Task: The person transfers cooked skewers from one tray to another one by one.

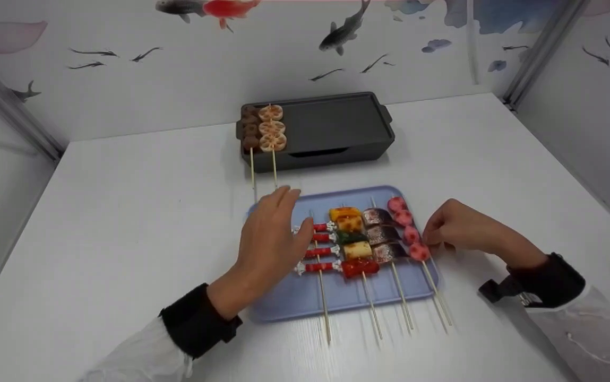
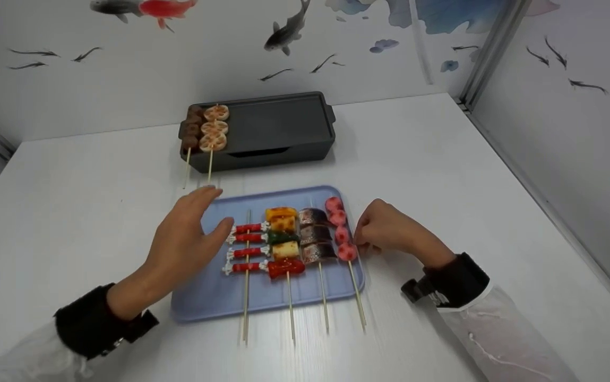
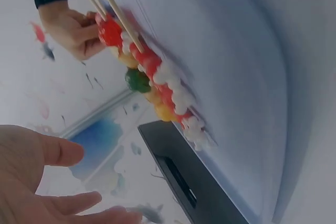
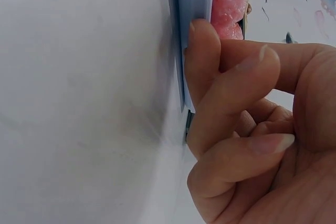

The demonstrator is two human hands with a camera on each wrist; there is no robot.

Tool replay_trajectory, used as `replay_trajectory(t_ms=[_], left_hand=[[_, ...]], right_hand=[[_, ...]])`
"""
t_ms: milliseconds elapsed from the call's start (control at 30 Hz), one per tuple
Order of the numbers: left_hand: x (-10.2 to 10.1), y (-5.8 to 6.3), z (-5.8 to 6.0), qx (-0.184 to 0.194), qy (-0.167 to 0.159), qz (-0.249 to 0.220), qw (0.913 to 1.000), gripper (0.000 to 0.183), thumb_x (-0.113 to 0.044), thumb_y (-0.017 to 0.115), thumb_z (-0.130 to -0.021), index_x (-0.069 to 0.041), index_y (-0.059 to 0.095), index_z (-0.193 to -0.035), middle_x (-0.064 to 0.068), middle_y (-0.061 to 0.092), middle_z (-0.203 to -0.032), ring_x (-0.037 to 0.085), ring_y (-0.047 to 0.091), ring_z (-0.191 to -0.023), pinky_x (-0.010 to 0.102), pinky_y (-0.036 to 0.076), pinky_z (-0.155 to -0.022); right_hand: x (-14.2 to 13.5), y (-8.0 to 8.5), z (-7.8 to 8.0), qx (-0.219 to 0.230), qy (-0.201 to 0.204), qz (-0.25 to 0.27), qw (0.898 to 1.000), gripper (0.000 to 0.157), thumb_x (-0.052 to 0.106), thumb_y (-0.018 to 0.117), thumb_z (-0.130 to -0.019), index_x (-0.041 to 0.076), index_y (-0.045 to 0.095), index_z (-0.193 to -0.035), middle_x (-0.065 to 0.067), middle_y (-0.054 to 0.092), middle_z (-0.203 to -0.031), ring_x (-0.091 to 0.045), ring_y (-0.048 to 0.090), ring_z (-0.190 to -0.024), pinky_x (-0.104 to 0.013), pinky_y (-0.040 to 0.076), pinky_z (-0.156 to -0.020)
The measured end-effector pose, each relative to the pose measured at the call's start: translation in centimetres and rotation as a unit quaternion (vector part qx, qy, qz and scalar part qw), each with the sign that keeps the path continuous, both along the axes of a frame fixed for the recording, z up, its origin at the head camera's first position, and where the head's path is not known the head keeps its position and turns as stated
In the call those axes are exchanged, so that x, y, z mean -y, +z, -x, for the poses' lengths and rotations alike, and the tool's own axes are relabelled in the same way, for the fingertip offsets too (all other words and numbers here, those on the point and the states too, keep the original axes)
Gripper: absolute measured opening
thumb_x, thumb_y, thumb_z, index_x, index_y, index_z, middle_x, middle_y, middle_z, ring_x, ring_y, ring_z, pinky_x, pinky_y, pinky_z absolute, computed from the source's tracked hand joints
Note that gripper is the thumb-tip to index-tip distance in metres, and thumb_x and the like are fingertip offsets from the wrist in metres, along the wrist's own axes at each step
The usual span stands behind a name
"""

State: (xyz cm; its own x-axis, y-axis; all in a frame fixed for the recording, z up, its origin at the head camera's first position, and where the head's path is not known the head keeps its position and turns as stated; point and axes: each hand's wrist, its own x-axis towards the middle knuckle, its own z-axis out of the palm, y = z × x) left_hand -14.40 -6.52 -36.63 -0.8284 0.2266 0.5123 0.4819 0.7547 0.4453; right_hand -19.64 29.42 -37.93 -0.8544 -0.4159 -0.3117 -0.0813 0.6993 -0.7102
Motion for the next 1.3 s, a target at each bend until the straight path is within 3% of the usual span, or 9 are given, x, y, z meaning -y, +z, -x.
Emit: replay_trajectory(t_ms=[133,233,467,667,767,867,1000,1167,1300], left_hand=[[-0.1,0.7,2.9,0.111,0.028,-0.031,0.9929,0.070,-0.032,0.074,-0.098,0.003,0.048,-0.153,0.025,0.044,-0.158,0.040,0.045,-0.144,0.055,0.041,-0.116],[-0.2,1.6,4.9,0.232,0.050,-0.104,0.9659,0.085,-0.042,0.069,-0.100,-0.003,0.029,-0.164,0.019,0.029,-0.168,0.034,0.031,-0.154,0.052,0.032,-0.122],[-0.1,2.9,8.4,0.399,0.082,-0.296,0.8641,0.095,-0.042,0.065,-0.101,-0.005,0.008,-0.168,0.013,0.013,-0.174,0.029,0.015,-0.160,0.046,0.027,-0.125],[-0.1,3.0,10.2,0.470,0.090,-0.436,0.7618,0.092,-0.030,0.063,-0.103,-0.007,0.001,-0.168,0.018,0.021,-0.169,0.038,0.037,-0.150,0.045,0.035,-0.121],[-0.2,3.1,10.8,0.469,0.101,-0.494,0.7252,0.088,-0.025,0.063,-0.104,-0.008,0.004,-0.168,0.022,0.033,-0.160,0.033,0.056,-0.127,0.040,0.047,-0.111],[-0.3,3.1,11.2,0.459,0.112,-0.518,0.7128,0.082,-0.025,0.063,-0.105,-0.009,0.012,-0.166,0.021,0.048,-0.138,0.022,0.057,-0.092,0.030,0.055,-0.085],[-0.5,3.2,11.6,0.451,0.111,-0.526,0.7128,0.065,-0.026,0.054,-0.110,-0.009,0.020,-0.164,0.010,0.051,-0.106,0.013,0.043,-0.066,0.024,0.040,-0.058],[-0.7,3.2,12.0,0.449,0.116,-0.543,0.6997,0.037,-0.013,0.036,-0.114,0.001,0.043,-0.148,0.006,0.049,-0.086,0.010,0.037,-0.057,0.021,0.031,-0.048],[-0.6,3.2,12.0,0.445,0.119,-0.543,0.7021,0.032,-0.005,0.040,-0.112,0.005,0.057,-0.138,0.006,0.054,-0.086,0.010,0.042,-0.060,0.021,0.034,-0.049]], right_hand=[[-0.2,-0.2,0.0,-0.002,-0.002,-0.003,1.000,0.012,0.005,0.070,-0.089,0.004,0.080,-0.082,-0.002,0.065,-0.069,-0.010,0.047,-0.054,-0.026,0.039,-0.052],[-0.3,-0.2,-0.1,-0.003,-0.003,-0.005,1.000,0.011,0.006,0.070,-0.089,0.003,0.080,-0.085,-0.002,0.067,-0.071,-0.011,0.048,-0.054,-0.026,0.041,-0.051],[-0.2,0.1,-0.1,-0.002,-0.003,-0.006,1.000,0.012,0.005,0.070,-0.089,0.004,0.079,-0.082,-0.002,0.065,-0.068,-0.011,0.047,-0.053,-0.025,0.039,-0.051],[-0.2,0.1,-0.2,-0.004,-0.003,-0.006,1.000,0.013,0.004,0.068,-0.088,0.004,0.079,-0.081,-0.002,0.066,-0.070,-0.011,0.046,-0.052,-0.026,0.039,-0.050],[-0.1,0.2,-0.1,0.002,-0.003,-0.007,1.000,0.014,0.004,0.068,-0.089,0.004,0.079,-0.080,-0.003,0.065,-0.069,-0.010,0.044,-0.052,-0.025,0.037,-0.050],[-0.1,0.2,-0.1,0.004,-0.003,-0.006,1.000,0.014,0.004,0.068,-0.089,0.004,0.079,-0.081,-0.004,0.066,-0.069,-0.010,0.046,-0.052,-0.025,0.039,-0.051],[-0.2,0.2,0.0,0.000,0.000,-0.001,1.000,0.012,0.003,0.069,-0.088,0.003,0.081,-0.085,-0.003,0.068,-0.070,-0.010,0.049,-0.052,-0.025,0.040,-0.050],[-0.1,0.0,0.0,-0.003,-0.002,0.000,1.000,0.013,0.002,0.068,-0.086,0.003,0.080,-0.084,-0.003,0.068,-0.069,-0.009,0.049,-0.051,-0.024,0.039,-0.049],[-0.1,0.0,0.0,-0.002,-0.006,-0.002,1.000,0.012,0.002,0.068,-0.086,0.002,0.081,-0.085,-0.003,0.068,-0.070,-0.010,0.050,-0.053,-0.024,0.041,-0.050]])
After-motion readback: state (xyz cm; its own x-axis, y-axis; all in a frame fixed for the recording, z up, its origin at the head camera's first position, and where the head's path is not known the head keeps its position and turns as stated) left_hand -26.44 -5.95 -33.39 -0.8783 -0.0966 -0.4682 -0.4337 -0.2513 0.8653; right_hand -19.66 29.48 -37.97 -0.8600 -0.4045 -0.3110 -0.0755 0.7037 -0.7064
